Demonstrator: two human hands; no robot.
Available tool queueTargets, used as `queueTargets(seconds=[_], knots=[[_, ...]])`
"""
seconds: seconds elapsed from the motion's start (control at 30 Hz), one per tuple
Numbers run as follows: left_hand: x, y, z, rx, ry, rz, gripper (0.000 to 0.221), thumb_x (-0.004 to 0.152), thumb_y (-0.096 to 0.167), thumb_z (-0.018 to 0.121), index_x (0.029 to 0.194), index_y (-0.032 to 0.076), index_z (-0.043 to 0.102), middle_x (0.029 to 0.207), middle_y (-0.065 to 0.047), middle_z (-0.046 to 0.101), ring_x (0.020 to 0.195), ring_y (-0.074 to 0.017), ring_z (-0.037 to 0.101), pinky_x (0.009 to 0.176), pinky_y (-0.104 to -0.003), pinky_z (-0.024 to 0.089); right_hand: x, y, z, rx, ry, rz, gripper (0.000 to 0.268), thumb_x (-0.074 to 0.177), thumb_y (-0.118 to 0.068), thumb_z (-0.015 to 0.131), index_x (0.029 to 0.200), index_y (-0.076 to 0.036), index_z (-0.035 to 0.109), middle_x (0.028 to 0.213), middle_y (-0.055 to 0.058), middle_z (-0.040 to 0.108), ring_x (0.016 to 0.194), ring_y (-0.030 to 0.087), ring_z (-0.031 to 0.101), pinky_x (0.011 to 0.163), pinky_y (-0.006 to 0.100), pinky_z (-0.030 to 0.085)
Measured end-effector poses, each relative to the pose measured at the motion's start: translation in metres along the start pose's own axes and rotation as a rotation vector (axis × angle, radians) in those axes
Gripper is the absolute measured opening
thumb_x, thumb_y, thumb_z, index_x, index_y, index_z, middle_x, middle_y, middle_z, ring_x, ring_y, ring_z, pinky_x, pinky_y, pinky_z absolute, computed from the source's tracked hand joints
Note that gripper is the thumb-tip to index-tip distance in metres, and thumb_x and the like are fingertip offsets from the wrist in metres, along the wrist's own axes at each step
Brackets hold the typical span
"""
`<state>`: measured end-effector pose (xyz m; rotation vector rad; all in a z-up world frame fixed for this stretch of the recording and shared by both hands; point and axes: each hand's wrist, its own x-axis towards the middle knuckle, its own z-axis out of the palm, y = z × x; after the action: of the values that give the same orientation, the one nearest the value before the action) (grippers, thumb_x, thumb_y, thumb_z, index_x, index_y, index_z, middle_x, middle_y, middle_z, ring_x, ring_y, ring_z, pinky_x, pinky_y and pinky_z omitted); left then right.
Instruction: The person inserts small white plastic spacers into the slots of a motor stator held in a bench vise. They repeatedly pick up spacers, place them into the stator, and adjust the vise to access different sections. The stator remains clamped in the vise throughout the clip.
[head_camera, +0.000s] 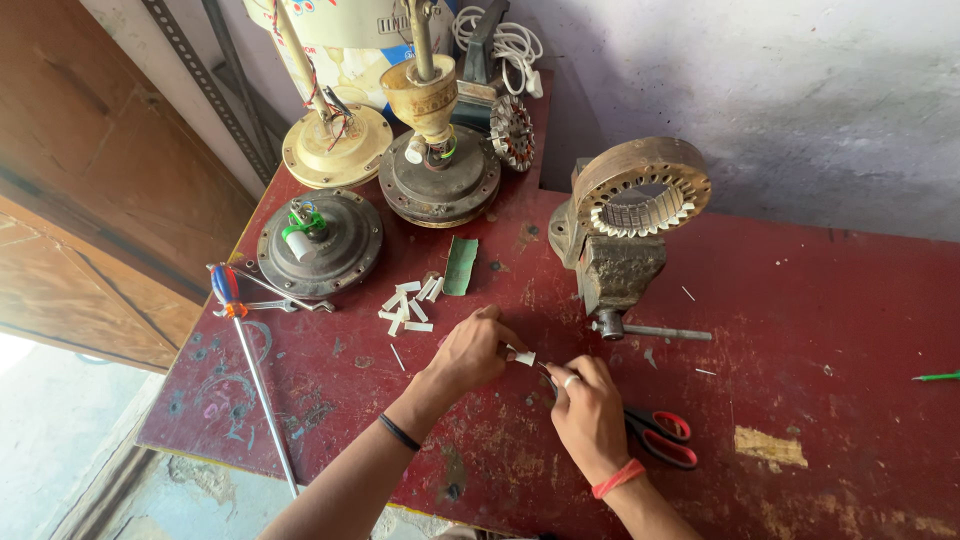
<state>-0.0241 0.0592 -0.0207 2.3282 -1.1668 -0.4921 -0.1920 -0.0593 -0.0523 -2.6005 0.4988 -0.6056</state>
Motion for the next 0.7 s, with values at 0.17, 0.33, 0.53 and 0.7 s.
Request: queueTargets(seconds=[0.17, 0.33, 0.53, 0.7], knots=[[0.007, 0.003, -0.002, -0.007, -0.002, -0.011, 0.021, 0.077, 0.01, 0.082, 0.094, 0.021, 0.084, 0.1, -0.008, 0.074, 0.092, -0.0261, 0.071, 0.083, -0.04, 0.058, 0.007, -0.001, 0.003, -0.031, -0.095, -0.031, 0.025, 0.08, 0.009, 0.07, 0.104, 0.003, 0.076, 0.089, 0.008, 0.064, 0.083, 0.02, 0.062, 0.075, 0.031, 0.058], [0.017, -0.002, -0.004, -0.075, -0.022, 0.017, 0.019, 0.076, 0.012, 0.082, 0.092, 0.021, 0.084, 0.097, -0.007, 0.081, 0.089, -0.0233, 0.075, 0.079, -0.038, 0.06, 0.016, -0.009, -0.005, -0.039, -0.147, -0.052, 0.032, 0.076, 0.013, 0.068, 0.105, 0.004, 0.076, 0.092, 0.009, 0.064, 0.087, 0.021, 0.063, 0.079, 0.033, 0.057], [0.026, 0.011, -0.002, 0.044, 0.107, -0.039, 0.041, 0.064, 0.038, 0.096, 0.086, 0.01, 0.077, 0.096, -0.013, 0.072, 0.093, -0.0277, 0.069, 0.104, -0.042, 0.048, 0.023, -0.018, -0.017, -0.034, -0.214, -0.043, 0.035, 0.073, 0.014, 0.068, 0.105, 0.004, 0.075, 0.099, 0.01, 0.066, 0.093, 0.023, 0.064, 0.084, 0.037, 0.057], [0.029, 0.019, 0.001, 0.067, 0.083, -0.138, 0.044, 0.062, 0.039, 0.096, 0.09, 0.014, 0.074, 0.106, -0.01, 0.065, 0.111, -0.0302, 0.058, 0.095, -0.043, 0.049, 0.025, -0.024, -0.022, -0.043, -0.261, -0.013, 0.042, 0.069, 0.014, 0.069, 0.109, 0.004, 0.073, 0.099, 0.012, 0.061, 0.093, 0.025, 0.063, 0.084, 0.038, 0.056]])
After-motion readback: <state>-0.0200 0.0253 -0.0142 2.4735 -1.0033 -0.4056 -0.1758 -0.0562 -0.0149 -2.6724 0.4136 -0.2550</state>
